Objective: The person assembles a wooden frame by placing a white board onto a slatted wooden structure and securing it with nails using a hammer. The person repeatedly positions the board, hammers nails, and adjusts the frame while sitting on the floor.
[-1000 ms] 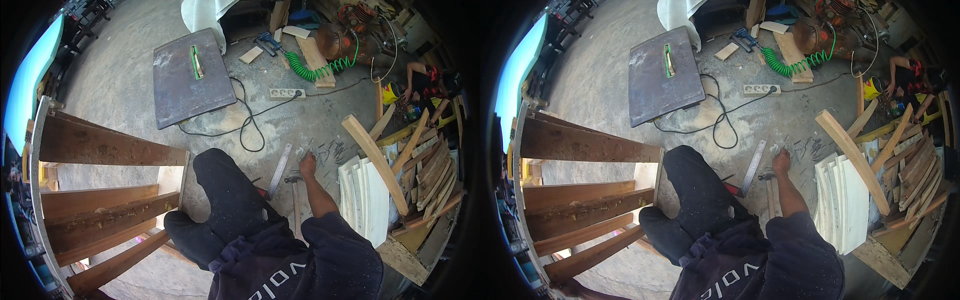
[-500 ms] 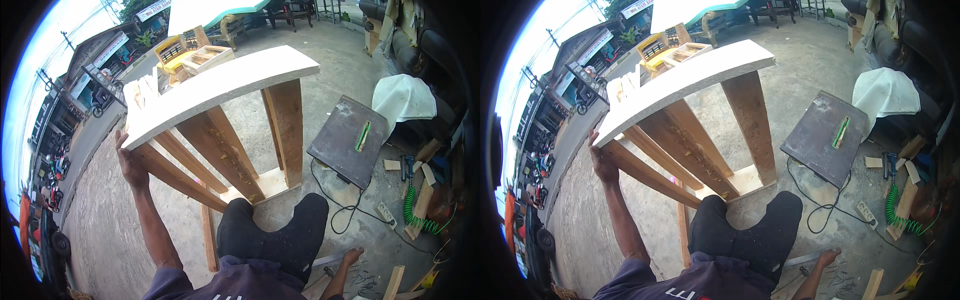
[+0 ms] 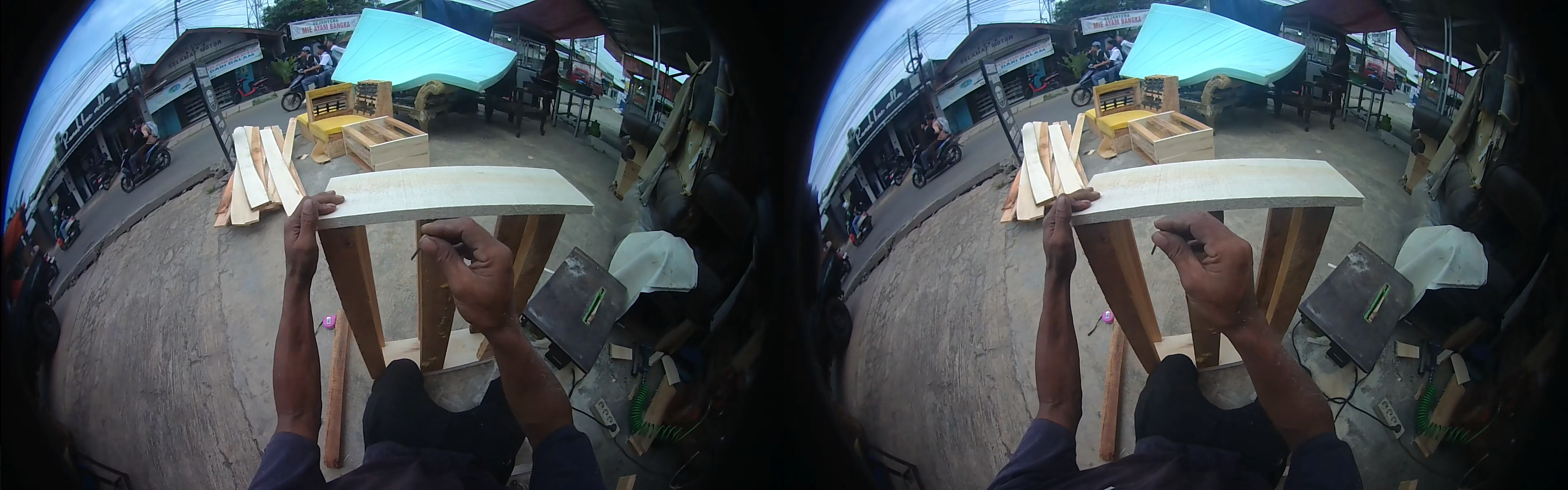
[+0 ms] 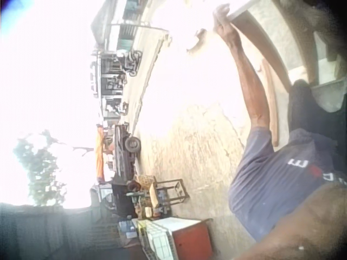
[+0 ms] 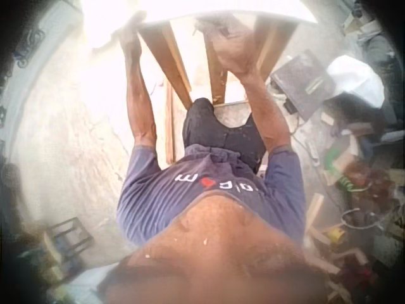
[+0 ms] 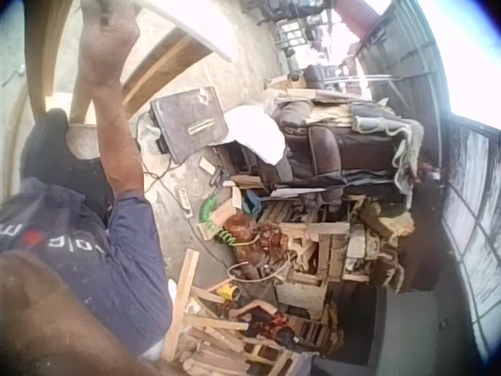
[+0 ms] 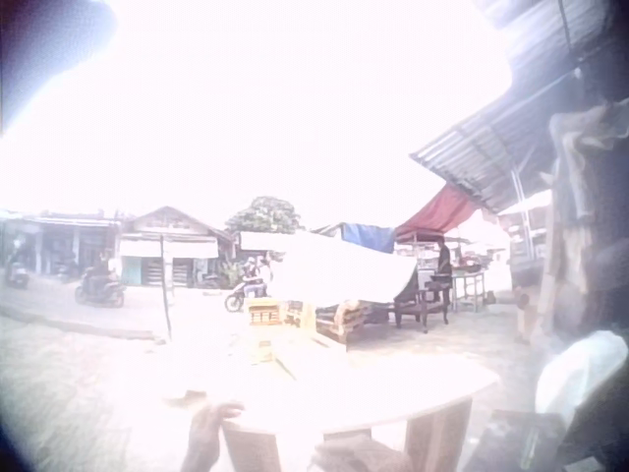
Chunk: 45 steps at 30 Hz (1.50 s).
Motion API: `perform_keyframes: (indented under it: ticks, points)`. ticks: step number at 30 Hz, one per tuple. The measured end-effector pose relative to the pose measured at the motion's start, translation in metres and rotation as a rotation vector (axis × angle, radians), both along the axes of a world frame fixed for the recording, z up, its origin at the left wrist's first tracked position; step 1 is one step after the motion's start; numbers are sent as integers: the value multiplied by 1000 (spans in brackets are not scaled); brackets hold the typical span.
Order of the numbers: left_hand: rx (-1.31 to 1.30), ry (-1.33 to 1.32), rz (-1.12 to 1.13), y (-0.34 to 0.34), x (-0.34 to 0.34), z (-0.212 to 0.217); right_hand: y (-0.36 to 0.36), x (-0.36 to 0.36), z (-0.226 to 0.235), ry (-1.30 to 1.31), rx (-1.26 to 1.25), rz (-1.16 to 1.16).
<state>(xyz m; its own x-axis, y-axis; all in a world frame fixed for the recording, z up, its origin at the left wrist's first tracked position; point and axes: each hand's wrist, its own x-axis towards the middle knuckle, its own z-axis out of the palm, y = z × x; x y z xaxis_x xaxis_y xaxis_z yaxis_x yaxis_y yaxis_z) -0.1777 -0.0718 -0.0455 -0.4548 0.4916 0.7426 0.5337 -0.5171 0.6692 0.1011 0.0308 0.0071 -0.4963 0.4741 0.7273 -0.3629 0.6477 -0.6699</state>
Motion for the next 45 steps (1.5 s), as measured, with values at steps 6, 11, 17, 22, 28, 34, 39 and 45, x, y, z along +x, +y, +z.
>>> perform_keyframes:
  ticks: [6, 11, 17, 22, 28, 34, 39, 45]
  points:
    - [-102, -135, -86, 1, 8, 18, 5, -118, 38, -115, 279, -52]
    - [-136, -209, -80, 5, -2, 13, 0, -133, 28, -129, 283, -90]
    - [-174, -276, 96, 8, 15, 20, 11, -9, -34, -13, 374, -369]
    - [-139, -255, 94, 7, 22, 26, 53, 197, -297, -643, -281, -986]
    - [-192, -322, 64, 5, 24, 29, -61, 380, -525, -1864, -967, -1161]
    - [-221, -301, 87, 3, 26, 32, -95, 366, -521, -1745, -952, -1088]
    - [-234, -264, 96, 4, 26, 34, -98, 370, -498, -1567, -923, -1119]
    - [-219, -290, 70, 5, 28, 33, -2, 304, -287, -694, -792, -908]
